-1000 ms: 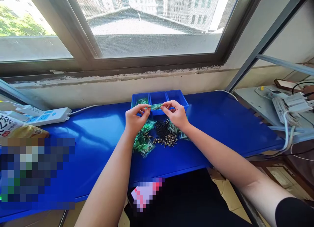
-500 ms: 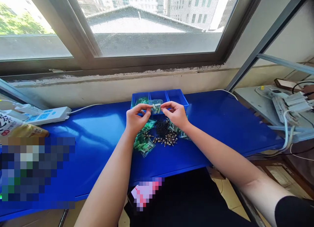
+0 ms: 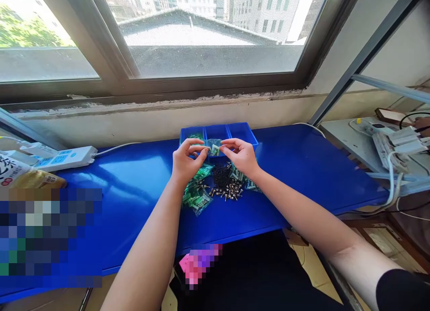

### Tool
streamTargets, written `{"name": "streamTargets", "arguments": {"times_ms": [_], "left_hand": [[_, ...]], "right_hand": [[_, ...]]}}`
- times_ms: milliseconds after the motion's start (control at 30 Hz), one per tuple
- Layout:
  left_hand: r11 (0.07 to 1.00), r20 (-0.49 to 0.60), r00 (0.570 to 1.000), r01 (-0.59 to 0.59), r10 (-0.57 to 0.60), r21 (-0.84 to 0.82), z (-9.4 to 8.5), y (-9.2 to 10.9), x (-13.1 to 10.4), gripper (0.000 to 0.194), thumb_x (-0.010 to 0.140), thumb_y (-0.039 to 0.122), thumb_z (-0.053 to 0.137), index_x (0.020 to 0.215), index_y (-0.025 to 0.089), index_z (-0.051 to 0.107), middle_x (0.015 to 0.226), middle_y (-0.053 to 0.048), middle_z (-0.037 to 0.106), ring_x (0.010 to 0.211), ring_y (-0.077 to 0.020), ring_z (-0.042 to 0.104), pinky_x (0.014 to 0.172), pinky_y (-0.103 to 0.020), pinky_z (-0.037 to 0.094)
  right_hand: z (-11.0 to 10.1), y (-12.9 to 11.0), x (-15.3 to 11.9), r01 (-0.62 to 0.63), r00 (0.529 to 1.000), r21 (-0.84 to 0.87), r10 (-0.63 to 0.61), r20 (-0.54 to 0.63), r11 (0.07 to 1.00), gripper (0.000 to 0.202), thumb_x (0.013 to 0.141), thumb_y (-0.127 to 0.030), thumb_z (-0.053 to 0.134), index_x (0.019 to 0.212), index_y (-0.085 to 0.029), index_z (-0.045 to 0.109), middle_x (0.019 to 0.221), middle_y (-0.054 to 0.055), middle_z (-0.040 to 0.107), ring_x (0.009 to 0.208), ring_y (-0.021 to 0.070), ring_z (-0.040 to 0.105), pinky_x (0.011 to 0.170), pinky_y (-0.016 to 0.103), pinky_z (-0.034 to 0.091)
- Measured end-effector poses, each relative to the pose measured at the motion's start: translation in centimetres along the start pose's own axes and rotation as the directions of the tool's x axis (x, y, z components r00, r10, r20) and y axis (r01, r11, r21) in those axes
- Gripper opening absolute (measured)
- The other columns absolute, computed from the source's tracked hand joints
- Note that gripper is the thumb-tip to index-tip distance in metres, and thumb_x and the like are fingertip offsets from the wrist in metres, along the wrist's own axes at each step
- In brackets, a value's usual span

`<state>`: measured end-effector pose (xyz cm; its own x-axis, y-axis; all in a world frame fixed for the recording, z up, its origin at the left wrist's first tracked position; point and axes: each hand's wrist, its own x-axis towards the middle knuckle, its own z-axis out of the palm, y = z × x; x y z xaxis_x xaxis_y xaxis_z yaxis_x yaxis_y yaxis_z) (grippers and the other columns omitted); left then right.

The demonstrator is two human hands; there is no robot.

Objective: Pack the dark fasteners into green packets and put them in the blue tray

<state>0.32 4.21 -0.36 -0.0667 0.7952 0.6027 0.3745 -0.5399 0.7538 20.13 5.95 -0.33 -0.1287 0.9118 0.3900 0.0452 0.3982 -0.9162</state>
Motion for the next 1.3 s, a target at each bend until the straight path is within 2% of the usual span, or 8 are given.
{"name": "streamTargets", "arguments": {"times_ms": [300,467,567,700,800,867,1133,1300], "left_hand": [[1.000,0.005,1.000,0.019,-0.019,-0.021,0.07,-0.16,0.04,0.029,0.080,0.026,0.077,0.104,0.024,0.061,0.083,0.000,0.078,0.071,-0.0144,0.075,0.062,-0.026,0.058],[1.000,0.017,1.000,0.018,-0.018,0.012,0.04,-0.35,0.01,0.036,0.082,0.027,0.077,0.116,0.023,0.066,0.085,-0.002,0.079,0.072,-0.0150,0.074,0.064,-0.027,0.059],[0.998,-0.013,1.000,-0.014,0.015,0.061,0.02,-0.26,0.07,0.024,0.082,0.030,0.077,0.103,0.020,0.073,0.087,-0.004,0.079,0.075,-0.0161,0.074,0.063,-0.028,0.059],[0.989,-0.039,0.995,-0.092,0.097,0.114,-0.22,0.07,0.31,0.010,0.083,0.028,0.076,0.091,0.022,0.077,0.090,-0.004,0.076,0.078,-0.0154,0.071,0.059,-0.026,0.056],[0.981,-0.035,0.988,-0.144,0.149,0.131,-0.51,0.28,0.48,0.008,0.083,0.026,0.076,0.091,0.025,0.078,0.087,-0.003,0.073,0.075,-0.0137,0.067,0.057,-0.025,0.054],[0.982,-0.020,0.990,-0.137,0.140,0.131,-0.59,0.34,0.48,0.009,0.084,0.025,0.074,0.092,0.026,0.079,0.085,-0.002,0.074,0.073,-0.0132,0.067,0.059,-0.026,0.055],[0.993,0.033,0.996,-0.083,0.081,0.086,-0.47,0.50,0.06,0.022,0.087,0.016,0.064,0.100,0.023,0.079,0.092,-0.003,0.080,0.082,-0.0175,0.075,0.068,-0.030,0.059],[0.995,0.016,0.997,-0.077,0.076,0.061,-0.41,0.42,0.05,0.017,0.084,0.018,0.067,0.096,0.021,0.078,0.093,-0.004,0.080,0.081,-0.0176,0.076,0.068,-0.030,0.060]], "right_hand": [[0.13,0.01,0.05,0.018,0.999,-0.055,-0.020,-0.041,0.998,0.025,0.082,-0.044,0.075,0.093,-0.022,0.074,0.090,0.005,0.076,0.080,0.0184,0.070,0.066,0.031,0.054],[0.06,-0.15,0.03,0.022,0.999,-0.100,-0.026,-0.035,0.995,0.024,0.084,-0.045,0.073,0.091,-0.021,0.075,0.089,0.005,0.075,0.077,0.0173,0.066,0.064,0.030,0.052],[0.05,-0.04,0.06,0.042,0.998,-0.110,-0.048,-0.051,0.993,0.025,0.082,-0.046,0.074,0.090,-0.022,0.075,0.086,0.004,0.074,0.075,0.0165,0.063,0.065,0.031,0.052],[0.11,0.05,0.19,-0.045,0.999,0.019,0.046,-0.009,0.999,0.031,0.081,-0.050,0.074,0.093,-0.021,0.076,0.069,0.001,0.069,0.064,0.0157,0.063,0.058,0.030,0.051],[0.15,-0.09,0.32,-0.100,0.995,0.142,0.097,0.026,0.985,0.034,0.084,-0.053,0.069,0.093,-0.021,0.076,0.079,0.004,0.074,0.072,0.0180,0.069,0.058,0.030,0.053],[0.16,-0.13,0.41,-0.102,0.995,0.184,0.101,0.015,0.978,0.034,0.084,-0.054,0.067,0.091,-0.021,0.076,0.085,0.006,0.075,0.076,0.0190,0.071,0.056,0.029,0.054],[0.05,0.50,0.49,-0.015,0.999,0.074,0.017,-0.034,0.997,0.022,0.077,-0.038,0.078,0.087,-0.021,0.071,0.085,0.004,0.074,0.074,0.0165,0.068,0.063,0.031,0.054],[0.09,0.15,0.31,0.017,0.999,0.048,-0.015,-0.045,0.999,0.019,0.078,-0.034,0.077,0.083,-0.020,0.065,0.082,0.003,0.072,0.073,0.0154,0.067,0.064,0.030,0.052]]}}
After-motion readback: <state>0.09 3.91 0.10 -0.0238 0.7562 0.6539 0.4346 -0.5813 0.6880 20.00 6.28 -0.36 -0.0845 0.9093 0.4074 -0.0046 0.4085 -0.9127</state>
